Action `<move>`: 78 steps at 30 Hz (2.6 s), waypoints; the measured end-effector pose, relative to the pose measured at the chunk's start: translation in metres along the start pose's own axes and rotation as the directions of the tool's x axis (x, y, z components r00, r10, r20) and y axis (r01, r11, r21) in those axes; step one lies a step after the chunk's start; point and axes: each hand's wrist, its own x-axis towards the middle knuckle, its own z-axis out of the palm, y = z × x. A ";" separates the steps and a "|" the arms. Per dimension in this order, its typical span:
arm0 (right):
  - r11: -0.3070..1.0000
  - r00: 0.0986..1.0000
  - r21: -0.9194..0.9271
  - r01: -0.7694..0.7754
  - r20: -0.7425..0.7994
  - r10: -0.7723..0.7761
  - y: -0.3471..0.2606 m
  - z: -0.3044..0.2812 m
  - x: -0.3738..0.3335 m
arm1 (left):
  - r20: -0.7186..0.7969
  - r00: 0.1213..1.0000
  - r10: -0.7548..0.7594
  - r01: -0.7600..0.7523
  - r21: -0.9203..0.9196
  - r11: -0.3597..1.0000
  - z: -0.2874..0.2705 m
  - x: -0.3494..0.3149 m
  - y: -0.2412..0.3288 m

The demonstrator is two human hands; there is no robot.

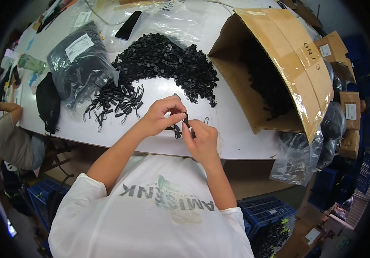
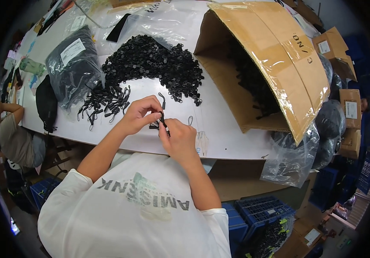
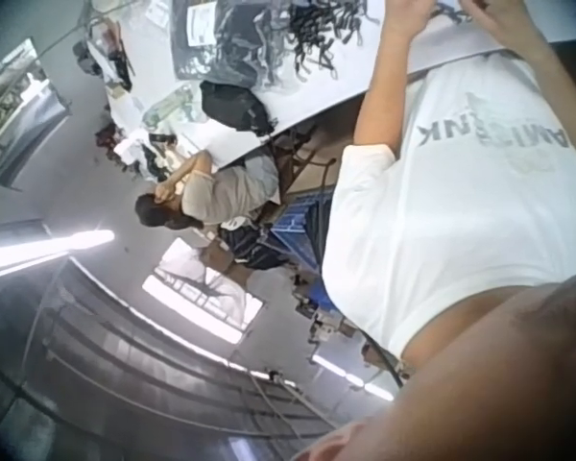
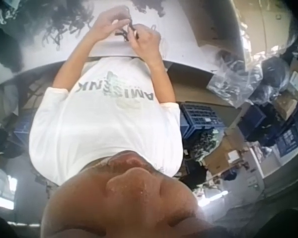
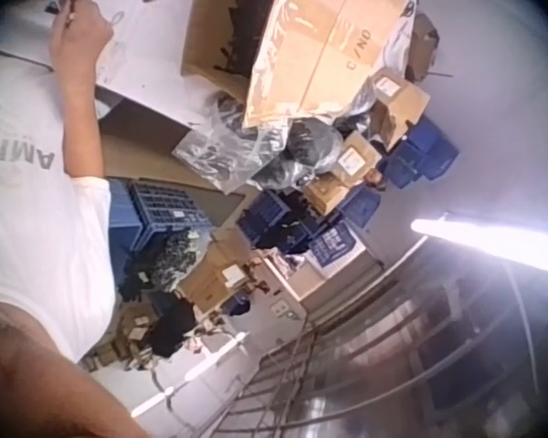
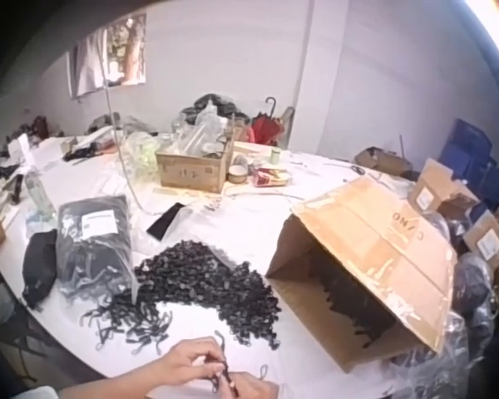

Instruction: Assembling and sorting small black plastic garment tags at a workbench.

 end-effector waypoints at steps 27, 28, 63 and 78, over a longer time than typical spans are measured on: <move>0.998 0.992 -0.009 -0.063 0.111 0.064 0.002 -0.009 -0.004 | 0.106 0.973 0.205 -0.228 0.318 0.920 0.001 0.000 -0.002; 0.999 0.992 -0.045 -0.028 0.118 0.033 0.001 -0.008 -0.003 | 0.114 0.993 -0.004 -0.026 0.257 0.966 0.001 -0.001 0.000; 0.408 0.630 0.881 -0.241 -0.177 0.756 0.070 0.002 0.019 | -0.166 0.984 -0.057 0.176 0.945 0.275 -0.044 0.061 -0.056; -0.080 0.620 0.973 -0.218 0.202 0.758 0.080 0.013 -0.006 | -0.114 0.987 -0.117 0.142 0.954 0.265 -0.051 0.053 -0.047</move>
